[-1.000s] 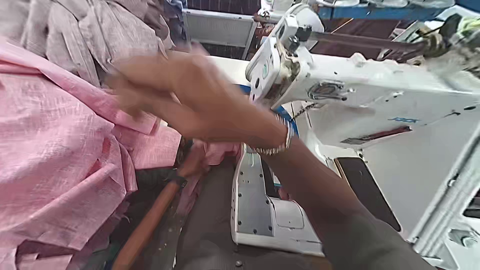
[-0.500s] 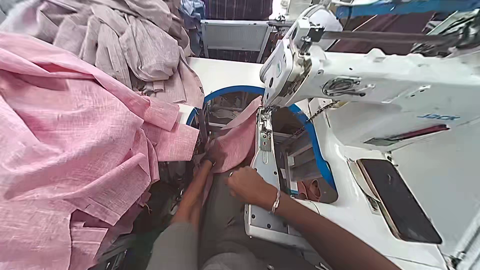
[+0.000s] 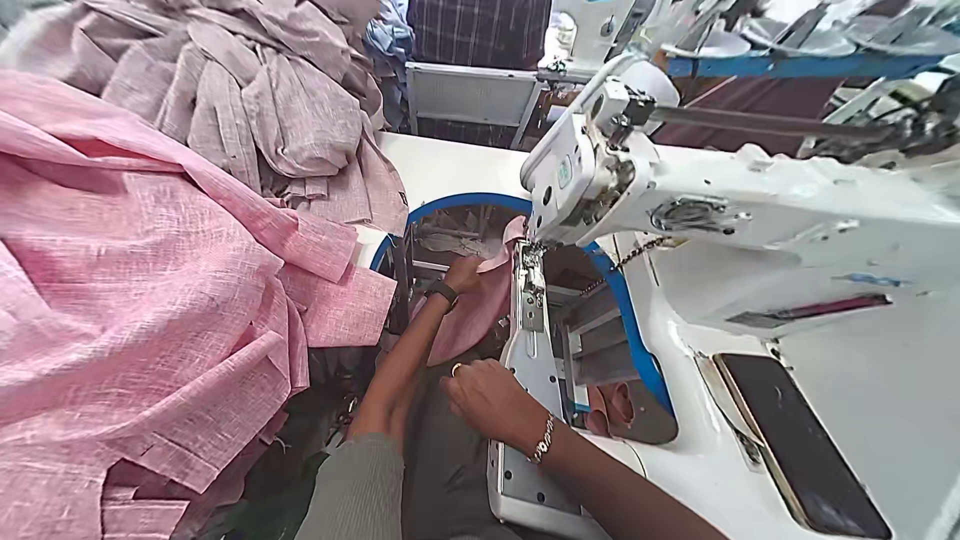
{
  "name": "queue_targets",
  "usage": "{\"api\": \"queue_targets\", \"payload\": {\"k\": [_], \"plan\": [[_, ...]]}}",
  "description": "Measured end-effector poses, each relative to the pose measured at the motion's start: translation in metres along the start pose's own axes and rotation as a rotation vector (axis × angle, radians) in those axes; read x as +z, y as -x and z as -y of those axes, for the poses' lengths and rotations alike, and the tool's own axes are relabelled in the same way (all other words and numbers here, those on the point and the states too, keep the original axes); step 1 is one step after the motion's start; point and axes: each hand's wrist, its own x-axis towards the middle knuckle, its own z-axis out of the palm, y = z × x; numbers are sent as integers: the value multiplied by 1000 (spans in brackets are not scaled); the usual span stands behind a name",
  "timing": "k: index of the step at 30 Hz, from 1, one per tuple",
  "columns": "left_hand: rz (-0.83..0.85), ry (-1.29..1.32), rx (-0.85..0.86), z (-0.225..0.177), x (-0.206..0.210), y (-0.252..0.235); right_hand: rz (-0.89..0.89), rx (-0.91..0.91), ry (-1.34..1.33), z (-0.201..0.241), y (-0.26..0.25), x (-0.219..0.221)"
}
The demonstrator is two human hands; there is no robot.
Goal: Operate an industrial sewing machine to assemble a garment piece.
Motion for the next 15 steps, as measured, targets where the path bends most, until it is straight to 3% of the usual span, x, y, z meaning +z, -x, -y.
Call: {"api": "queue_targets", "payload": {"k": [3, 5, 7, 8, 9, 10, 12, 14, 15], "plan": [[9, 190, 23, -26, -40, 62, 8, 23, -32, -3, -2, -4], [162, 143, -134, 6, -33, 130, -78, -93, 46, -1, -2, 5], [411, 9, -306, 53, -11, 183, -482, -349, 275, 1, -2, 32], [488, -38, -325, 57, -12, 207, -643, -468, 375, 7, -5, 43], [472, -58, -288, 42, -28, 225, -669, -543, 419, 13, -8, 44], [351, -72, -196, 12, -55, 245, -634, -564, 406, 20, -12, 39], [-90, 71, 78, -43, -100, 286, -615, -572, 272, 18, -18, 16], [-352, 334, 191, -58, -115, 306, -922, -624, 191, 13, -17, -35], [-419, 442, 151, -51, -105, 304, -1104, -638, 167, 24, -7, -72]]}}
